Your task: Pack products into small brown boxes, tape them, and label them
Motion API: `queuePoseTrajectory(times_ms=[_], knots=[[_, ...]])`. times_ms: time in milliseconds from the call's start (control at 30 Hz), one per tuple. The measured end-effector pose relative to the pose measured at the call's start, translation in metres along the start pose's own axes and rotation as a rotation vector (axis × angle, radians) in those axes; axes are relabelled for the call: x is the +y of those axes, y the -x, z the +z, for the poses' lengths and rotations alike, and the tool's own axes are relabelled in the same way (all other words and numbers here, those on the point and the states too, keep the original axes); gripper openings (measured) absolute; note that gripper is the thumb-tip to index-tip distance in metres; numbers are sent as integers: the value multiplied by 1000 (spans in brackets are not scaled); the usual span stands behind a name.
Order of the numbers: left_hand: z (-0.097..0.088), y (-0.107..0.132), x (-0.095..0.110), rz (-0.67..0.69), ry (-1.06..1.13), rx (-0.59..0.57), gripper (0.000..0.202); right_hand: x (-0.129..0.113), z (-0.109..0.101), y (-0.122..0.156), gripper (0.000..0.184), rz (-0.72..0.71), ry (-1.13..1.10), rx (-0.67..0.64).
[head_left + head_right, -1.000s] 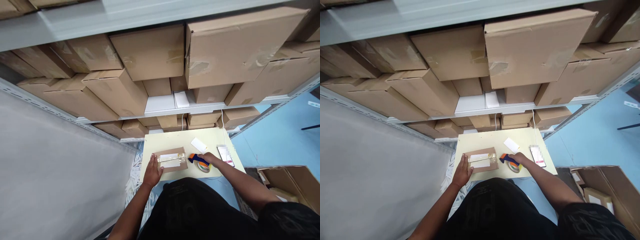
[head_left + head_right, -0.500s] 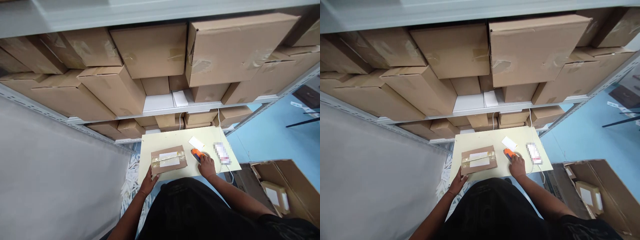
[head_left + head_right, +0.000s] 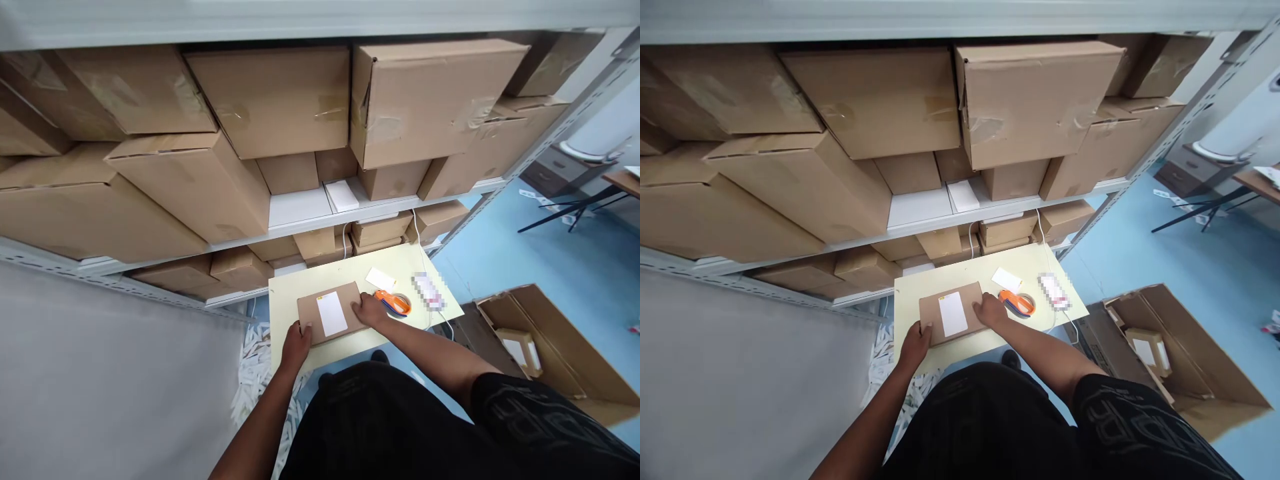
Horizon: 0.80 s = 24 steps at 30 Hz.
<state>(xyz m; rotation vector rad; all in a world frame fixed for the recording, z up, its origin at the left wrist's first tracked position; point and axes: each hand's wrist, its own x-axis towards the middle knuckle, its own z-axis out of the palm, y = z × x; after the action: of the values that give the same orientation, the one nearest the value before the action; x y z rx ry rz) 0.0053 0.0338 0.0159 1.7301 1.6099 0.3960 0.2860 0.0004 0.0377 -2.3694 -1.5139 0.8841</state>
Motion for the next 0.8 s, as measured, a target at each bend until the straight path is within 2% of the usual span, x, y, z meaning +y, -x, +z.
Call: queuePoseTrajectory(times_ms=[67,133,200,267,333,367,433,500,533,600,700,800], knots=[[3,-9,-2,-3,-13,-8,40,6,-2,-3,38,-1,-18,-6],[6,-11,-6,20,10,-7,44,24,-3,2,37,6,-10,68],[7,-5,-11,56,17,73,49,52,-4,11,38,50,61,215],[4,6,-14,137,-10,213,53,84,-4,21,41,136,179,313],[-1,19,-10,263,-39,257,49,113,-5,26,39,177,259,245],[-4,25,-4,324,-48,212,43,124,-5,27,34,162,278,192],[-7,36,15,404,-62,24,34,140,-6,26,26,88,284,120],[-2,40,44,426,-60,-182,30,147,-7,28,27,2,224,124],[4,39,61,425,-42,-253,30,149,-8,31,29,-29,164,141],[23,32,96,393,31,-305,33,150,-12,42,35,-99,-1,173],[58,10,143,202,194,-294,40,153,-24,69,39,-234,-258,180],[87,-9,175,-38,368,-410,42,161,-41,93,37,-371,-455,100]])
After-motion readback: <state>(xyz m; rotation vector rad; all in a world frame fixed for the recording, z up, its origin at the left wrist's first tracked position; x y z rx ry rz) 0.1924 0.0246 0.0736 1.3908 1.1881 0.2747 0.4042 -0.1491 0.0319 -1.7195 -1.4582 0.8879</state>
